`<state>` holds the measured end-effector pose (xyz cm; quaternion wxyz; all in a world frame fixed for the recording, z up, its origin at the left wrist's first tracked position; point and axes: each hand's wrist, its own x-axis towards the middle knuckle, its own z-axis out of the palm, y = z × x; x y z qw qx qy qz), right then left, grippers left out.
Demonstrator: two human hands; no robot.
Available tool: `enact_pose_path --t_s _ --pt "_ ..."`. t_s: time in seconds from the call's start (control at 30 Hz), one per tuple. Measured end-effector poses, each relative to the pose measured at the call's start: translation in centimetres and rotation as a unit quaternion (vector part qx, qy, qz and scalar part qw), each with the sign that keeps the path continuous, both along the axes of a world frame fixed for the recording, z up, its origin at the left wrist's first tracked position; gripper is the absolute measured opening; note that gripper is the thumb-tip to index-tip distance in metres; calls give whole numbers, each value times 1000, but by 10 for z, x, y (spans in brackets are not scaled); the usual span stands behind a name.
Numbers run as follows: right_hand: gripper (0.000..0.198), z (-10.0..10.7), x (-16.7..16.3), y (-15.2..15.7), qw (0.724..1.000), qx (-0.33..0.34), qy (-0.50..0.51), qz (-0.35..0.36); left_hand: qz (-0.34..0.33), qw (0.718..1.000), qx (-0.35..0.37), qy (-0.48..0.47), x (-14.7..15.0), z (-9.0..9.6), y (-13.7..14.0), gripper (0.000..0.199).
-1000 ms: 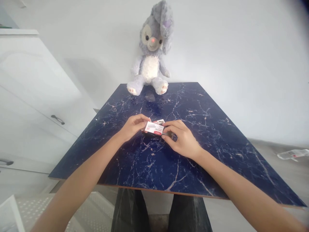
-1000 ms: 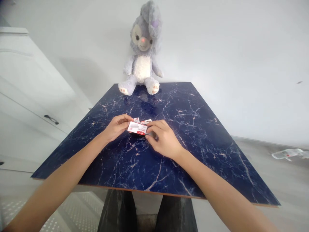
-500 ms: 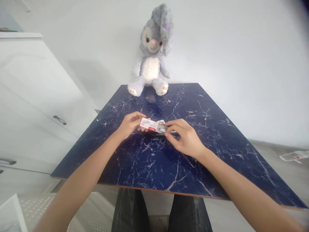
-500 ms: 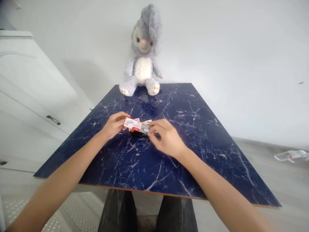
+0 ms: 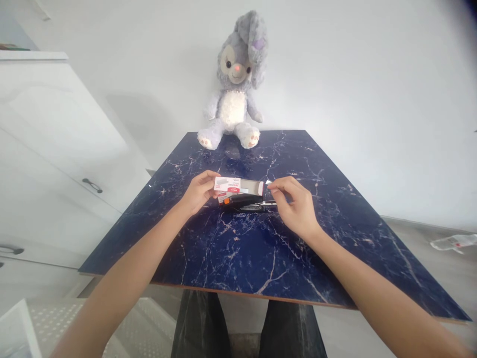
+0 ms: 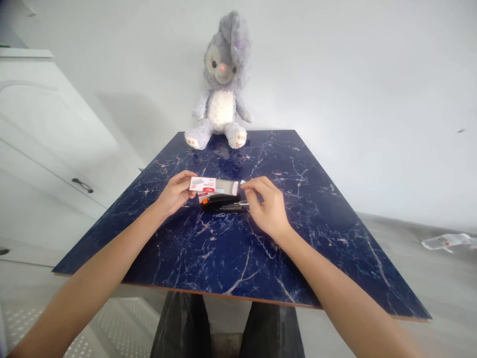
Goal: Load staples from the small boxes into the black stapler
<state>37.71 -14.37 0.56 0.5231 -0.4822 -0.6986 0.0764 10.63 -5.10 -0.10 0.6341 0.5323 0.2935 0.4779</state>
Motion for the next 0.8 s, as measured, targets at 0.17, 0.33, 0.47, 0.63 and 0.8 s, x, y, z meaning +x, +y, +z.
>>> enact_pose_path --t_s 0.17,0.33,0.47,0.63,0.8 --pt "15 -4 0 3 999 -30 12 27 -60 998 -9 23 -1 0 -2 25" --pt "13 -8 2 6 995 -64 42 67 -92 994 -5 56 -3 -2 -4 27" --pt "18 -10 1 6 992 -69 32 100 -120 991 -8 65 -2 -3 -6 30" --pt "16 -10 -1 6 994 -64 42 76 -124 990 -3 69 0 0 -8 29" --pt "16 -9 -1 6 996 -67 55 23 -124 989 0 76 0 -2 -8 30"
